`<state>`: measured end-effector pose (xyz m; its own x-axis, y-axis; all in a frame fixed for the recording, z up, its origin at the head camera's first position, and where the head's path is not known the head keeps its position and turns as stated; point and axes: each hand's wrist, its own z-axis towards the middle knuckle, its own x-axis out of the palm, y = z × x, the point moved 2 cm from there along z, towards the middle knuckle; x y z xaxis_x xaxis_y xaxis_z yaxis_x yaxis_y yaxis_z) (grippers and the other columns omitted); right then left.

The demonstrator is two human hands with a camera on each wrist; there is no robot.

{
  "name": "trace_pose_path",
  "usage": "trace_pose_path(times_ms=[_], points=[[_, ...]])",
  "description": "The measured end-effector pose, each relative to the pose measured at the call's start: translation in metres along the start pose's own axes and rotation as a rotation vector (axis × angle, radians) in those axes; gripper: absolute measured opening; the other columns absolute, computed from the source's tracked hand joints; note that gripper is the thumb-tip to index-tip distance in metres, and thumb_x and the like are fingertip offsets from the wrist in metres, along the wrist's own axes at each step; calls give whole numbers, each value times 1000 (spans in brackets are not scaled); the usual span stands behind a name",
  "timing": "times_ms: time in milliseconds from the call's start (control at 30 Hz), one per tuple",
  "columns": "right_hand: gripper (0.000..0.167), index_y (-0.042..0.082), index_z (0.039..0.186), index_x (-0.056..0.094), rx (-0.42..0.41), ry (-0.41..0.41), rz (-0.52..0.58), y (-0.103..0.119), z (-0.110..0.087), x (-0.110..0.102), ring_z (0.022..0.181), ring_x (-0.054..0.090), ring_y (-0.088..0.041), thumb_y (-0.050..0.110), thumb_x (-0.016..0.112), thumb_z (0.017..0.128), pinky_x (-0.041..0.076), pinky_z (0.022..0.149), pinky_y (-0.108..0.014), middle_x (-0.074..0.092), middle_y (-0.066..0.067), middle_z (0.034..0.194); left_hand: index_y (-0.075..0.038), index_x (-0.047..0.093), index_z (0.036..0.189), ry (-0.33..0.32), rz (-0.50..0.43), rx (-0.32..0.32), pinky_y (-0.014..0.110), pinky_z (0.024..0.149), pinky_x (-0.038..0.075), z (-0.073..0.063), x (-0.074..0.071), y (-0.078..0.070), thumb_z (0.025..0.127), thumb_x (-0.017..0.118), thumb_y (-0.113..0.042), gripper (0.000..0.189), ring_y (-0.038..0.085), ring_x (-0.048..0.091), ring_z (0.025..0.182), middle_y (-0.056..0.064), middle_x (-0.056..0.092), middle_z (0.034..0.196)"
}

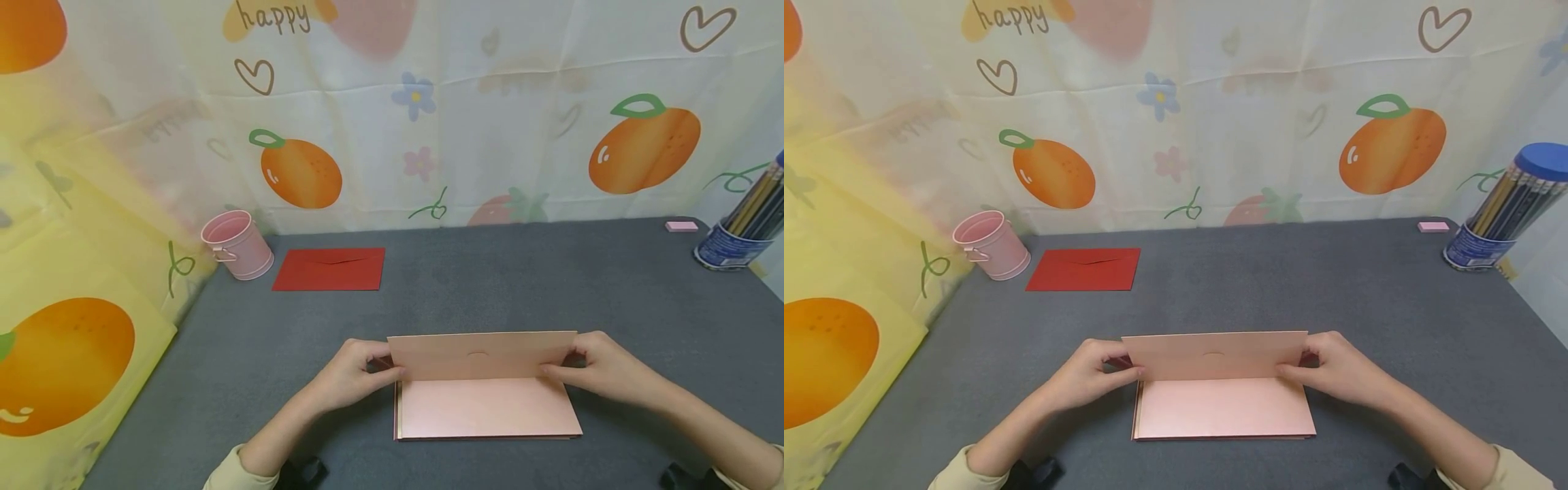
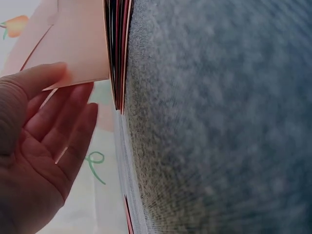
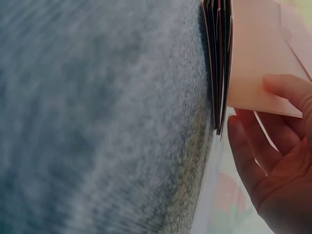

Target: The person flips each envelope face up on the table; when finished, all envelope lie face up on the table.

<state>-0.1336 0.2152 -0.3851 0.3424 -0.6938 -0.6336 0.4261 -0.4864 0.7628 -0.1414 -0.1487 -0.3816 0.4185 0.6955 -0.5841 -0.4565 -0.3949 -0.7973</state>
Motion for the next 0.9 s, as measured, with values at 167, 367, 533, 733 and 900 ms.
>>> trace_pose_path(times_ms=[167,367,533,733,900], points=[[11,19,77,70,0,11,-28,-1,1,-1,57,43,2,17,75,87,37,46,-21,60,15,68,-11,73,93,26,-5,-9,26,74,55,0,0,2,87,74,-8,8,6,66,79,-2,72,87],[9,15,91,72,103,1,2,-4,10,-7,73,60,-1,22,75,87,50,60,-23,70,7,84,-11,74,96,-57,-33,-91,27,74,55,5,-6,10,86,75,-11,10,10,66,80,-2,71,86],[18,9,97,70,203,-58,65,-11,25,-10,77,65,-9,23,75,86,54,67,-27,70,1,85,-7,73,105,-211,-89,-268,28,74,54,16,-14,18,84,77,-15,23,14,67,81,1,71,89],[31,1,99,62,303,-85,177,-18,48,-13,71,64,-21,26,75,87,54,68,-31,66,-8,79,-7,68,118,-373,-197,-383,32,76,56,37,-22,32,83,78,-14,37,19,68,82,6,70,95],[49,-3,116,56,370,-118,200,-26,71,-16,76,63,-22,31,75,87,55,74,-31,64,-10,85,-8,65,123,-459,-263,-400,34,80,56,55,-28,45,84,77,-11,42,21,69,83,11,68,101]])
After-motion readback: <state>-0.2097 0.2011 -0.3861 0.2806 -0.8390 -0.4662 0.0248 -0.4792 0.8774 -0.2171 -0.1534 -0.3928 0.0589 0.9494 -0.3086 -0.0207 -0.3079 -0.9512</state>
